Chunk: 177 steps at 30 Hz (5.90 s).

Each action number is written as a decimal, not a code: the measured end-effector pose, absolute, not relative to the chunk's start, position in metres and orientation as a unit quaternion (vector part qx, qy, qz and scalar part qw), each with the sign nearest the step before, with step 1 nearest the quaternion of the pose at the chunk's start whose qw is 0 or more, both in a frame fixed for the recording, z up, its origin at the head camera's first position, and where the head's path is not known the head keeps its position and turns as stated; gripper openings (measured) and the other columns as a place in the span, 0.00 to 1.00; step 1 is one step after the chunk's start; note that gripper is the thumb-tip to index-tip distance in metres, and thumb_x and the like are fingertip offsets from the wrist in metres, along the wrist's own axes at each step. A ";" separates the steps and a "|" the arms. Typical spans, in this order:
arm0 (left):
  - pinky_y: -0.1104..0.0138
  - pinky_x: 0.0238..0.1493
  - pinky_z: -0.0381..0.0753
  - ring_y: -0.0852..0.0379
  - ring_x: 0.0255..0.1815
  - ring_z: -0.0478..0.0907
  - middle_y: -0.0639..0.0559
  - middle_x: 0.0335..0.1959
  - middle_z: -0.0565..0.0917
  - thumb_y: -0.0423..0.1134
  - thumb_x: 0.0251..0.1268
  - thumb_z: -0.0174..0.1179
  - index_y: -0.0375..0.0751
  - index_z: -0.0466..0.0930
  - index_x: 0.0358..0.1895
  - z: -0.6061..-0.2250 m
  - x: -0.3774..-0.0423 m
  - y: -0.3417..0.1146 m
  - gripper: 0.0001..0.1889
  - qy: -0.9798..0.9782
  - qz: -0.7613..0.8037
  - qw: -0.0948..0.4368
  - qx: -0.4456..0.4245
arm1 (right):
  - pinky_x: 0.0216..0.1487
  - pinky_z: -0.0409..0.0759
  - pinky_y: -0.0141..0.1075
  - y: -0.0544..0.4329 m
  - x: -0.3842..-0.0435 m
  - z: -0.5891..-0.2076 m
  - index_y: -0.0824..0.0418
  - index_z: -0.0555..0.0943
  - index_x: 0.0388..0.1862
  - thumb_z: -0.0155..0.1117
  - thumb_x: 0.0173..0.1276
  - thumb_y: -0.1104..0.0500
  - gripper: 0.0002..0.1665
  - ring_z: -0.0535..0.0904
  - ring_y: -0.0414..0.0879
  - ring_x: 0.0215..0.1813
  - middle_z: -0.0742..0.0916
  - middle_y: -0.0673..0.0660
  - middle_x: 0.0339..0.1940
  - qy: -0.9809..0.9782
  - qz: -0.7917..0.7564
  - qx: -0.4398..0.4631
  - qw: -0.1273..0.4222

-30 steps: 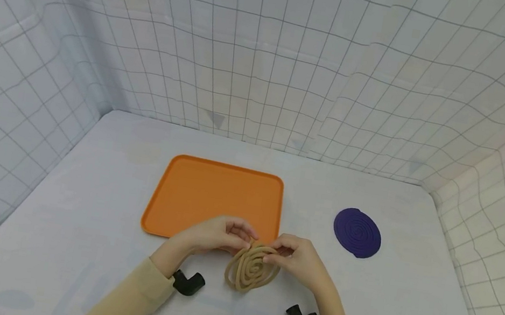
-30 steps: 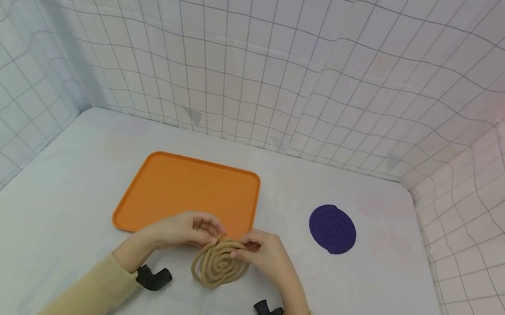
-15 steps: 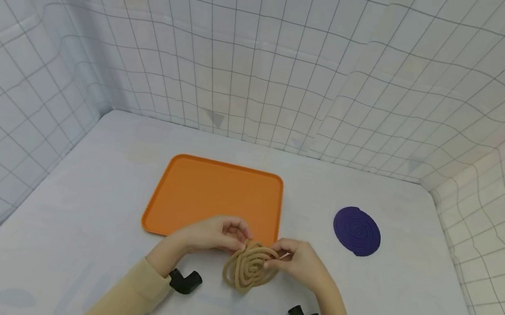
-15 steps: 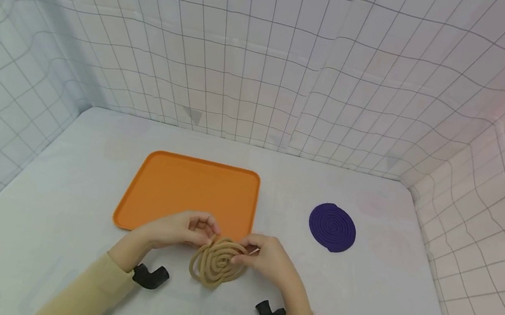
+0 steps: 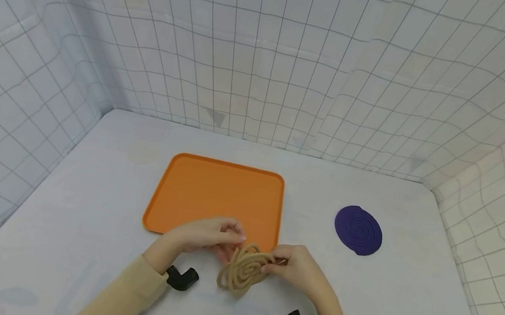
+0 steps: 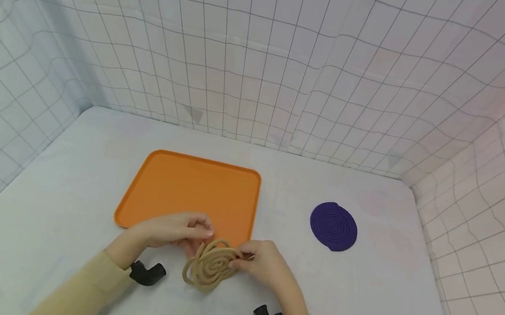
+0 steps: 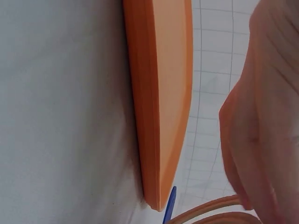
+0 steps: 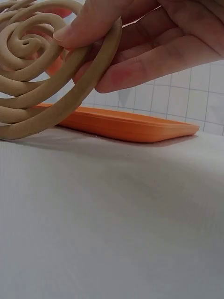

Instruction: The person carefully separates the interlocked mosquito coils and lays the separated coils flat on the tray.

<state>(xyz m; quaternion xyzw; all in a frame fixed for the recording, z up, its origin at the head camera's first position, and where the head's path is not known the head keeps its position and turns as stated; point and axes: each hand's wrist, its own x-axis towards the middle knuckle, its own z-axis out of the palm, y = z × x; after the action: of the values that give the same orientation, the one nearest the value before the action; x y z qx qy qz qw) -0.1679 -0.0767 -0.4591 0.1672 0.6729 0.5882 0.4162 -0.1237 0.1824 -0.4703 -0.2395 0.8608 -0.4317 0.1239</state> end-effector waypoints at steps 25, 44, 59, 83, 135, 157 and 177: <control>0.65 0.33 0.84 0.59 0.32 0.82 0.47 0.32 0.85 0.38 0.71 0.59 0.37 0.72 0.41 -0.456 -0.131 -0.069 0.08 0.764 0.549 0.243 0.236 | 0.45 0.79 0.33 0.179 -0.118 -0.456 0.51 0.89 0.32 0.78 0.48 0.72 0.18 0.75 0.43 0.47 0.82 0.50 0.43 0.863 -0.379 -0.314 -0.111; 0.79 0.33 0.80 0.56 0.34 0.85 0.51 0.32 0.82 0.29 0.63 0.64 0.42 0.74 0.34 -0.460 -0.104 -0.039 0.07 0.875 0.424 0.037 0.231 | 0.26 0.74 0.29 0.169 -0.113 -0.452 0.62 0.72 0.57 0.71 0.65 0.58 0.26 0.75 0.37 0.27 0.82 0.55 0.34 0.845 -0.531 -0.036 0.046; 0.77 0.16 0.65 0.71 0.16 0.63 0.60 0.18 0.74 0.40 0.65 0.65 0.44 0.76 0.30 -0.453 -0.109 -0.030 0.09 0.907 0.377 -0.034 0.187 | 0.27 0.77 0.27 0.149 -0.107 -0.446 0.60 0.81 0.38 0.73 0.61 0.62 0.10 0.78 0.36 0.27 0.86 0.50 0.27 0.885 -0.460 -0.071 -0.001; 0.77 0.15 0.58 0.69 0.13 0.59 0.60 0.13 0.64 0.42 0.63 0.66 0.43 0.73 0.26 -0.443 -0.112 -0.034 0.13 0.916 0.359 -0.026 0.178 | 0.20 0.74 0.28 0.149 -0.112 -0.448 0.59 0.81 0.29 0.72 0.63 0.59 0.07 0.74 0.37 0.20 0.83 0.49 0.20 0.879 -0.474 -0.039 0.011; 0.74 0.34 0.82 0.59 0.31 0.85 0.54 0.31 0.89 0.39 0.60 0.69 0.44 0.87 0.41 -0.448 -0.123 -0.051 0.08 0.886 0.445 -0.022 0.130 | 0.20 0.66 0.27 0.154 -0.118 -0.443 0.60 0.84 0.26 0.73 0.62 0.53 0.12 0.69 0.36 0.20 0.83 0.49 0.17 0.885 -0.465 -0.003 0.030; 0.73 0.31 0.81 0.60 0.29 0.83 0.53 0.29 0.87 0.37 0.61 0.68 0.39 0.85 0.39 -0.440 -0.128 -0.048 0.07 0.901 0.373 -0.064 0.210 | 0.23 0.68 0.30 0.159 -0.129 -0.441 0.59 0.84 0.28 0.72 0.62 0.52 0.12 0.73 0.39 0.24 0.86 0.49 0.22 0.902 -0.426 -0.019 0.073; 0.77 0.17 0.58 0.70 0.15 0.58 0.62 0.13 0.61 0.42 0.60 0.69 0.47 0.69 0.20 -0.455 -0.128 -0.043 0.18 0.907 0.370 -0.098 0.175 | 0.28 0.84 0.41 0.151 -0.119 -0.448 0.64 0.84 0.35 0.69 0.66 0.53 0.14 0.84 0.42 0.22 0.88 0.54 0.20 0.859 -0.497 -0.020 0.124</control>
<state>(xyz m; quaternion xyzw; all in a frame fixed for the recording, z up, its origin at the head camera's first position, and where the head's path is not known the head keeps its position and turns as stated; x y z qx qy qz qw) -0.1278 -0.0434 -0.4547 0.1748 0.9073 0.3697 -0.0977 -0.1186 0.1511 -0.4484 -0.0200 0.8589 -0.4966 0.1235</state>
